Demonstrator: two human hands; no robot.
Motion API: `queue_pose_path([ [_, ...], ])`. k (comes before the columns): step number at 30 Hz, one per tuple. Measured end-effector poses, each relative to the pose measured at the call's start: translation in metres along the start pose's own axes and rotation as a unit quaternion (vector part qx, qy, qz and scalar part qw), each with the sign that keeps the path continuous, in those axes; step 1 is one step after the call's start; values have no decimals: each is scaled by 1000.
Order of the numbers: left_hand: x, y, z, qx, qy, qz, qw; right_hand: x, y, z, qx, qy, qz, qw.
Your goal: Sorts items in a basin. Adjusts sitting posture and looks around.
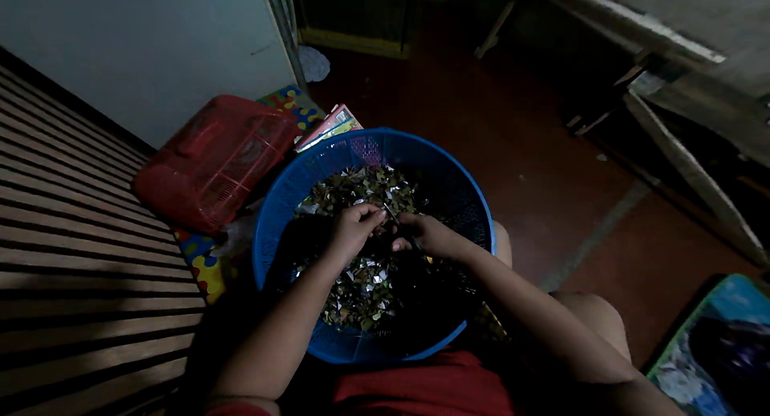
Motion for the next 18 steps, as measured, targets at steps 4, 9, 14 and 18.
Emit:
queue_pose_path([
  [4,0,1,3,15,-3,2,1000,2,1,-5,-4,18,14,1000],
  [9,0,3,6,33,38,21,998,5,2,-1,-14,11,45,999],
  [14,1,-1,1,13,69,8,998,3,1,-1,-34,14,14,999],
  [18,2,-2,0,-9,78,-5,997,5,2,3,-46,8,9,999],
])
Point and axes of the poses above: each hand's wrist, its own y-axis away from the middle knuckle, its own x-axis out of the back of the hand, z = x × y, the point moved 1 cm from there along -y, towards the middle knuckle, and after that the axes turned 15 degrees about x, right-handed, at the moved point
